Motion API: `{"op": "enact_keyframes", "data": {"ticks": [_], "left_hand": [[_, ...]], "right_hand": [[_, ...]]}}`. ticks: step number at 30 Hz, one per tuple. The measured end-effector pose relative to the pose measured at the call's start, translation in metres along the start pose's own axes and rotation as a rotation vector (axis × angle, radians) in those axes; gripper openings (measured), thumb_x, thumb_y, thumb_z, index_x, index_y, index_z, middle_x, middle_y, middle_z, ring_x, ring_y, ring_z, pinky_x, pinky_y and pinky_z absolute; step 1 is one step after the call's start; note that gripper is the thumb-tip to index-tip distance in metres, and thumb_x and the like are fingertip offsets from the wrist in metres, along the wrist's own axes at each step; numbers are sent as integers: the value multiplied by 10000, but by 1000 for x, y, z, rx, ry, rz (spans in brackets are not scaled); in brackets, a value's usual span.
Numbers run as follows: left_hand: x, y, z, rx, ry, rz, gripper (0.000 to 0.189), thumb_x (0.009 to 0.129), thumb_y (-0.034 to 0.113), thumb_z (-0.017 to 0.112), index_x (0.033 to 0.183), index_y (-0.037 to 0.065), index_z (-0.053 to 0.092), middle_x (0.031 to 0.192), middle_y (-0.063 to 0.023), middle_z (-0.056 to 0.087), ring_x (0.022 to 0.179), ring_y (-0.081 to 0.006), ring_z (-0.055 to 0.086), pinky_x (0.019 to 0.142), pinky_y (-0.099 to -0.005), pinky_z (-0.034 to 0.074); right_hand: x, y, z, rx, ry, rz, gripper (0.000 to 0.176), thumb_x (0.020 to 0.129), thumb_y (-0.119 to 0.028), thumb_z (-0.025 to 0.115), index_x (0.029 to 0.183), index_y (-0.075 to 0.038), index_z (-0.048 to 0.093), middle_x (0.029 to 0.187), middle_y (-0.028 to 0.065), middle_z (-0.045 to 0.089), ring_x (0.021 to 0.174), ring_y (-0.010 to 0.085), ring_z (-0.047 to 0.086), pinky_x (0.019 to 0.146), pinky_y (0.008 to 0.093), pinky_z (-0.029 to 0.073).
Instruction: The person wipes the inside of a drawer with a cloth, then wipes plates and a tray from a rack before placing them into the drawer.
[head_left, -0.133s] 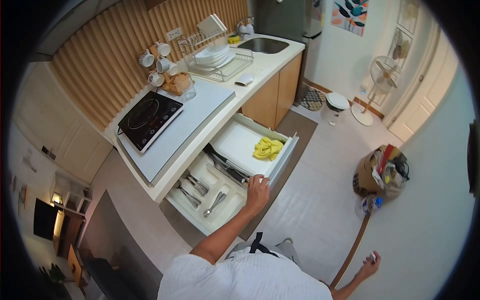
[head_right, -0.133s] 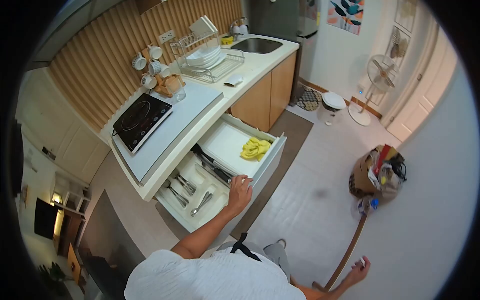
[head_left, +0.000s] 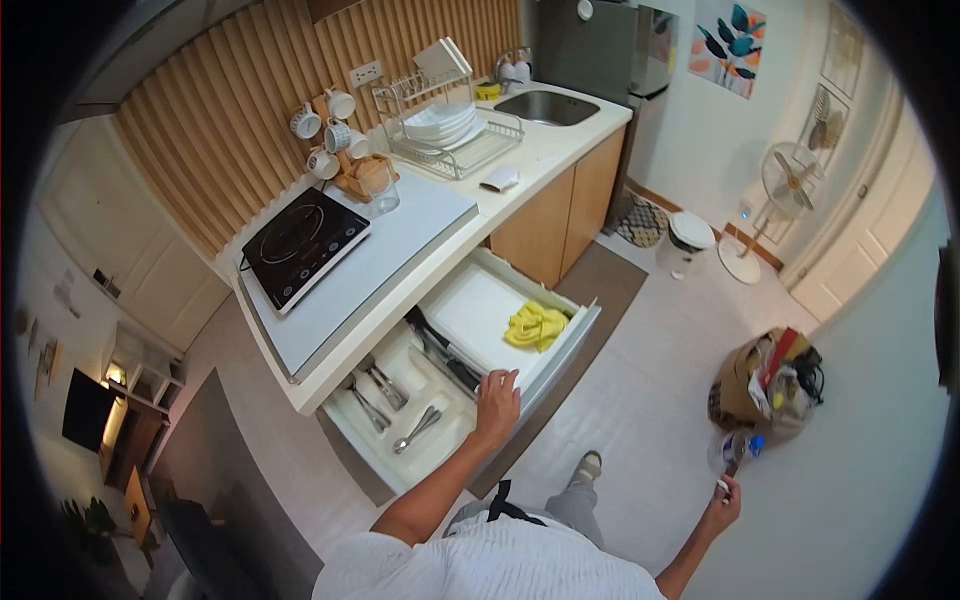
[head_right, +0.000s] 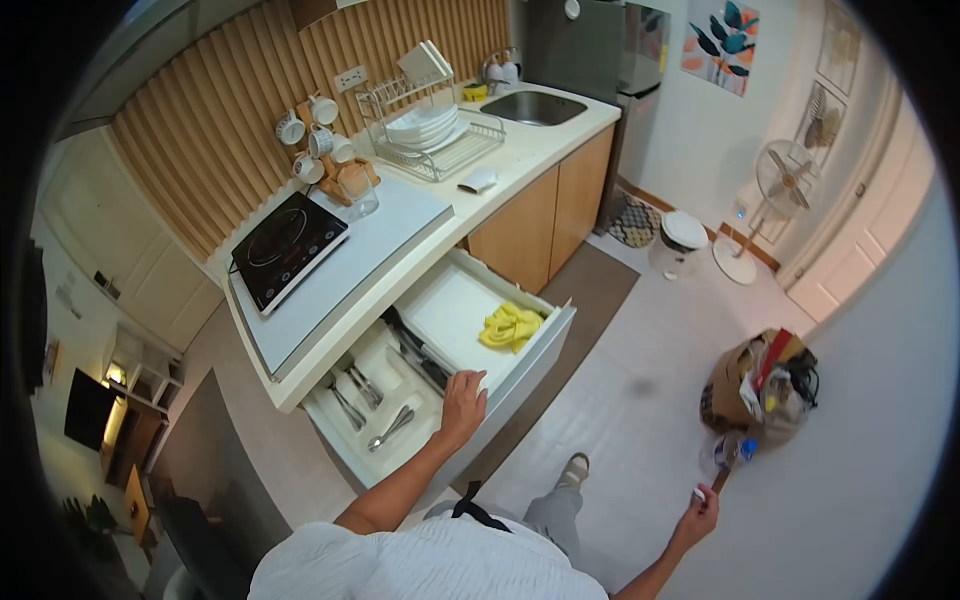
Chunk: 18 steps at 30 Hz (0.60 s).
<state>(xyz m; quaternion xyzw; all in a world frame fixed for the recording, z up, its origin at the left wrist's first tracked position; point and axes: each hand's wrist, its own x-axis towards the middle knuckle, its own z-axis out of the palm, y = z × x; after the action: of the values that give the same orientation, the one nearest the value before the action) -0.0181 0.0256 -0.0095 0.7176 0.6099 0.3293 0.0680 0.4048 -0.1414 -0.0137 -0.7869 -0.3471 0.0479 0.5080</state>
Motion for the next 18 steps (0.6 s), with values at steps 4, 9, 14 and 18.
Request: {"op": "enact_keyframes", "data": {"ticks": [4, 9, 14, 18], "left_hand": [[30, 4, 44, -21, 25, -144, 229, 813, 94, 564, 1031, 32, 600, 886, -148, 564, 850, -316, 550, 756, -405, 436], [46, 16, 65, 37, 4, -321, 133, 794, 125, 607, 883, 57, 679, 771, -138, 593, 752, -297, 587, 670, -372, 461], [56, 15, 65, -118, -61, -553, 176, 722, 166, 680, 860, 58, 693, 760, -136, 613, 712, -281, 604, 660, -369, 469], [52, 12, 62, -66, -108, -563, 186, 701, 162, 703, 848, 49, 695, 745, -130, 631, 639, -238, 616, 612, -331, 489]], "right_hand": [[113, -22, 82, 88, -261, -144, 194, 784, 37, 463, 909, -33, 594, 763, 44, 570, 649, 118, 544, 557, 230, 434], [197, -57, 188, 468, -574, 48, 199, 794, 72, 416, 893, -50, 538, 754, 32, 529, 623, 101, 529, 521, 222, 446], [223, -115, 304, 470, -1049, -89, 230, 800, 75, 368, 864, -62, 542, 768, 18, 511, 560, 48, 425, 486, 193, 380], [186, -162, 411, 409, -1169, -388, 218, 876, -175, 528, 992, -2, 593, 945, 88, 610, 951, 191, 550, 825, 289, 428]]}}
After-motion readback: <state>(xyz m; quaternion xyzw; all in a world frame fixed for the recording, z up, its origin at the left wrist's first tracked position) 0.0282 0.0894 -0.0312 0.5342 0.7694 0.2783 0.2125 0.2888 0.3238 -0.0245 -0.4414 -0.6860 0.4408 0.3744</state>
